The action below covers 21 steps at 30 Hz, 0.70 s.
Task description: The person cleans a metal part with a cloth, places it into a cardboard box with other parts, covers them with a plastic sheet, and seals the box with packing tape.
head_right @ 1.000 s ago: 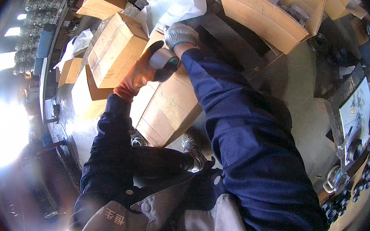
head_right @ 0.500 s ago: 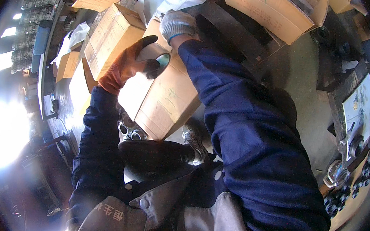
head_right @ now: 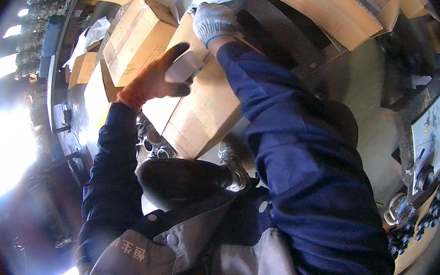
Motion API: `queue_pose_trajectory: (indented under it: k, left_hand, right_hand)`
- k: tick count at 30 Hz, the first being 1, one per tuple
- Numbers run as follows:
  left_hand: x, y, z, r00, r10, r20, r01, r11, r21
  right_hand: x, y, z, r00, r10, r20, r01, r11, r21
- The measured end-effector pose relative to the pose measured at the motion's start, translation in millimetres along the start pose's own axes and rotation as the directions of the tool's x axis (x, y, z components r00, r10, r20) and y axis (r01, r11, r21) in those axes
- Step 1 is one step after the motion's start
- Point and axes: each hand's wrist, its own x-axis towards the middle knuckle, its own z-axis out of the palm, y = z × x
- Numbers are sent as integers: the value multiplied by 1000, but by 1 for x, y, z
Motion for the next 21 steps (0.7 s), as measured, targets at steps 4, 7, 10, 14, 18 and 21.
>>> queue_pose_trajectory:
  k: [4, 7, 10, 14, 18, 21]
  left_hand:
    - [-26, -22, 11, 998, 36, -42, -36, 999, -13]
    - [-25, -29, 16, 998, 49, -40, -53, 992, -112]
    - [-22, -33, 12, 997, 74, -38, -80, 979, -186]
    - [-31, -39, 4, 1000, 3, -18, -6, 978, -207]
    - [-38, -38, 5, 998, -45, -41, 32, 957, -289]
    - [-35, -30, 3, 992, -121, 28, 123, 926, -356]
  right_hand:
    - [-1, 3, 6, 999, -8, -42, 10, 999, 44]
    - [-1, 2, 4, 999, -1, -36, 2, 1000, 11]
    - [0, 2, 3, 999, 24, 29, -24, 1000, -12]
    - [2, 4, 8, 1000, -1, -27, 1, 1000, 7]
    - [1, 5, 12, 997, -47, -69, 45, 999, -28]
    - [0, 5, 9, 995, -66, -70, 61, 996, -64]
